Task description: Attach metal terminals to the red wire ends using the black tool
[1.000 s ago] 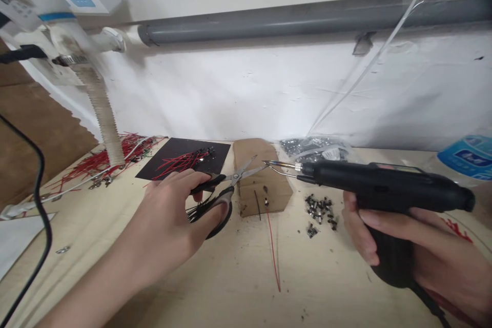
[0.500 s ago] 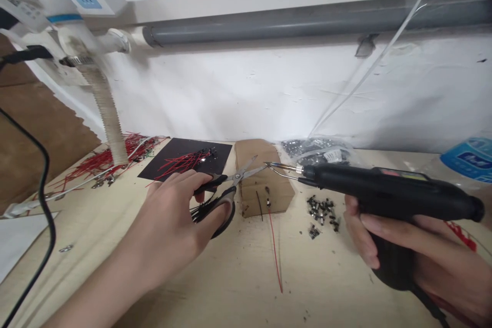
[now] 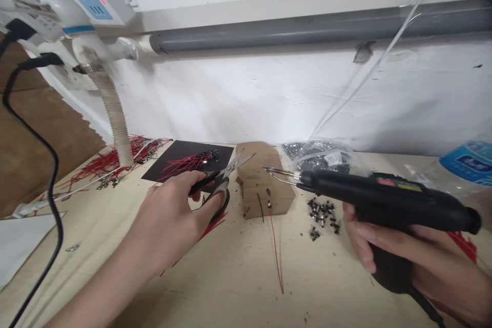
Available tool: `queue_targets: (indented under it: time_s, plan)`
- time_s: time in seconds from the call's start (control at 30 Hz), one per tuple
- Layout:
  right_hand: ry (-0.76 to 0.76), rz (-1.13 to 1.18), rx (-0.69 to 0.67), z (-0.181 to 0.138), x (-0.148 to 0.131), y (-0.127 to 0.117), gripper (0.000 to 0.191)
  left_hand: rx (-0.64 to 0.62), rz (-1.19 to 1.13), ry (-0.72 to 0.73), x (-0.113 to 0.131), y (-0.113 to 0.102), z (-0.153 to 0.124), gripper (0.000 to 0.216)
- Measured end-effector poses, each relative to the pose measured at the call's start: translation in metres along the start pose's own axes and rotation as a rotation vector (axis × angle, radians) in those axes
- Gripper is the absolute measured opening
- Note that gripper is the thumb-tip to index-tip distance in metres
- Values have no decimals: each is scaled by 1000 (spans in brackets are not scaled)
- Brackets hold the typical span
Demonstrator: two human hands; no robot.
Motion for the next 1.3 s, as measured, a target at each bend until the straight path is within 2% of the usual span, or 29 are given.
queue_targets:
  time_s: [0.17,0.47,0.83,1.07,1.3]
  plan:
    - [-30,47,-15,4,-4,5,18,-9,9,-34,-5,-3,2,40]
    - [3,32,27,6,-5,2,23,-103,65,19,7,7,-1,35]
    - [-5,13,-6,4,-4,4,18,-30,57,56,12,2,-4,34]
    - [-8,17,20,4,-7,6,22,54,-65,-46,-3,-10,-2,41]
    - [-1,41,-10,1,-6,5,19,28,34,72,13,1,-7,33]
Point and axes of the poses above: each hand's wrist, its own z-axis towards the middle knuckle, its own y-axis out of the palm, x = y × z, the point moved 5 cm from there along z, towards the middle knuckle, and after that the axes turned 5 degrees about z, right-handed, at the moved point
